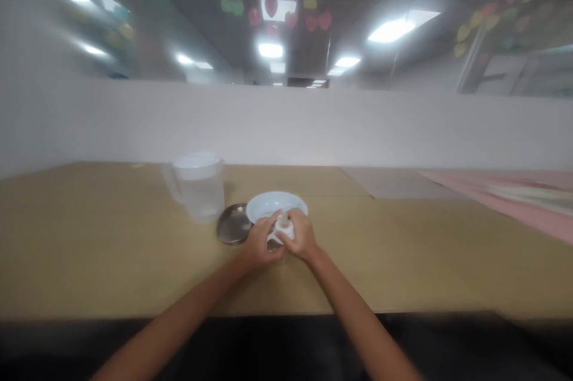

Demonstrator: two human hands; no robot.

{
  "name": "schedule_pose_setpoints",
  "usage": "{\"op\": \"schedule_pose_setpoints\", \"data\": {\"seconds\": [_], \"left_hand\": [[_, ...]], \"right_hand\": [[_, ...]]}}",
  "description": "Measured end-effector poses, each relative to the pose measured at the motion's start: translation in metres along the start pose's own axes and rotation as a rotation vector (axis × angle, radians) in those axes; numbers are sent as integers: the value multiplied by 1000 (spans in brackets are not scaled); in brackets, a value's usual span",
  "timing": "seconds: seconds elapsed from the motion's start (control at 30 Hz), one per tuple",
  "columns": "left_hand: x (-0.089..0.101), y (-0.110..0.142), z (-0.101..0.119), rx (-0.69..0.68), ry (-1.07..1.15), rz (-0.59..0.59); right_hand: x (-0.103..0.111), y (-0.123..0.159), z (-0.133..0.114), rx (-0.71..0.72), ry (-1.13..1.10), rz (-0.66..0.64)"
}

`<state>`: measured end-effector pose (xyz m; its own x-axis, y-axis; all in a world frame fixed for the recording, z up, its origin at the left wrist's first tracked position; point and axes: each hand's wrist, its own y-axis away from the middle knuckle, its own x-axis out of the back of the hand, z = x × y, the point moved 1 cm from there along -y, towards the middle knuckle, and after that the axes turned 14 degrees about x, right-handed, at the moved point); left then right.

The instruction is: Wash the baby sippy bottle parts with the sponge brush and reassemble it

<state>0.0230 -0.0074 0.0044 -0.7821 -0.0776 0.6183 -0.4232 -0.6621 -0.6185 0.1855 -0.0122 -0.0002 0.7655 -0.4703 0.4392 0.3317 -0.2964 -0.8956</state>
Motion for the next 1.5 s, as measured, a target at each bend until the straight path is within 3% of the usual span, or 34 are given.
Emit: {"op": "schedule_pose_setpoints", "data": {"seconds": [0.2,0.43,0.67,0.77,0.97,1.13,1.33,1.5], "left_hand": [[5,3,-2,1,71,-71],[4,7,-3,25,149,-67],[7,4,0,30,134,-86],[7,5,0,61,163,-75],[3,6,-3,64,203,-71],[2,4,-4,87,183,-72],[2,2,-4,45,154,-65],[4,2,-2,59,115,-61]], "right_hand": [[-2,0,-3,-28,-40,66],[8,3,10,83,-6,20],[32,11,35,-132,257,167],[26,9,28,-112,181,174],[-1,3,-2,18,-14,34],[-1,-4,-4,-218,-121,163],[7,-16,7,-688,-779,160],[12,-17,10,-779,-1021,281]]}}
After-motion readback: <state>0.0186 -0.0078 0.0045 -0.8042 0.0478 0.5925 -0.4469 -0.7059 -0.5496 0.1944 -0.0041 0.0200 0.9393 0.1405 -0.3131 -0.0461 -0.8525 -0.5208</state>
